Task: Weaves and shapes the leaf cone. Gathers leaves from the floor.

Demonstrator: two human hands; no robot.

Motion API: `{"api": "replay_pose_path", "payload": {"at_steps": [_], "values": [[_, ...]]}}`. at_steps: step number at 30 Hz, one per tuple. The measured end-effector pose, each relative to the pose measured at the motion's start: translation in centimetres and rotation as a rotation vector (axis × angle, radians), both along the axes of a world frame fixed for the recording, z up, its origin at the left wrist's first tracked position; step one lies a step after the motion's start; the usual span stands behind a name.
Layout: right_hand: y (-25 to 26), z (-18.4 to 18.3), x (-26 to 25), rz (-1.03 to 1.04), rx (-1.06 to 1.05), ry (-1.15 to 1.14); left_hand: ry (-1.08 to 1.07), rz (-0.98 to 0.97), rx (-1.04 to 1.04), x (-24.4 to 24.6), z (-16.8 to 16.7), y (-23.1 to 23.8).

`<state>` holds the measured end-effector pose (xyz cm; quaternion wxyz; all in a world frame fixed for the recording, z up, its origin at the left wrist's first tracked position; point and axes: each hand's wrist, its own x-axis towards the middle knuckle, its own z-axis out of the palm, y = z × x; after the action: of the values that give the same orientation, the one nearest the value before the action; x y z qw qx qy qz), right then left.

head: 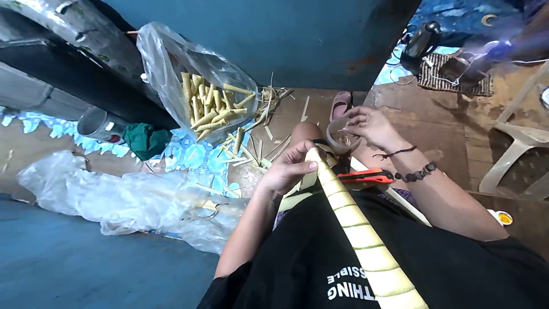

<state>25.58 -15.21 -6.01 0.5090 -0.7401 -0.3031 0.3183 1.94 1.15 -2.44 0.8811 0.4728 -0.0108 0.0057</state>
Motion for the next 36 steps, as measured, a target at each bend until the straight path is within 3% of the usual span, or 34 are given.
{"api": "replay_pose_path", "payload": {"at_steps": [4, 7, 10, 16, 18, 23, 36], "values": [[-0.6, 1.0, -1.7, -0.099, 0.067, -0.212, 0.022, 0.002, 0.023, 0.2, 0.1, -0.2], [-0.6, -0.2, -0.6, -0.109, -0.083, -0.417, 0.034, -0.001, 0.01, 0.3, 0.0, -0.4], [-0.9, -0.7, -0.1, -0.048, -0.125, -0.401, 0.034, 0.002, 0.003, 0.3, -0.1, -0.3], [-2.4, 7.7, -7.3, 0.105, 0.55, 0.059, -0.008, 0.006, 0.029, 0.6, 0.4, -0.8], [-2.4, 9.0, -8.8, 0.184, 0.675, 0.127, -0.032, 0.003, 0.026, 0.8, 0.6, -1.0], [-2.5, 8.3, -9.6, 0.162, 0.606, -0.126, -0.078, -0.028, 0.052, 0.9, 1.0, -1.3], [-2.2, 8.0, -11.0, 0.074, 0.611, -0.289, -0.137, -0.077, 0.156, 0.9, 1.8, -1.5]]}}
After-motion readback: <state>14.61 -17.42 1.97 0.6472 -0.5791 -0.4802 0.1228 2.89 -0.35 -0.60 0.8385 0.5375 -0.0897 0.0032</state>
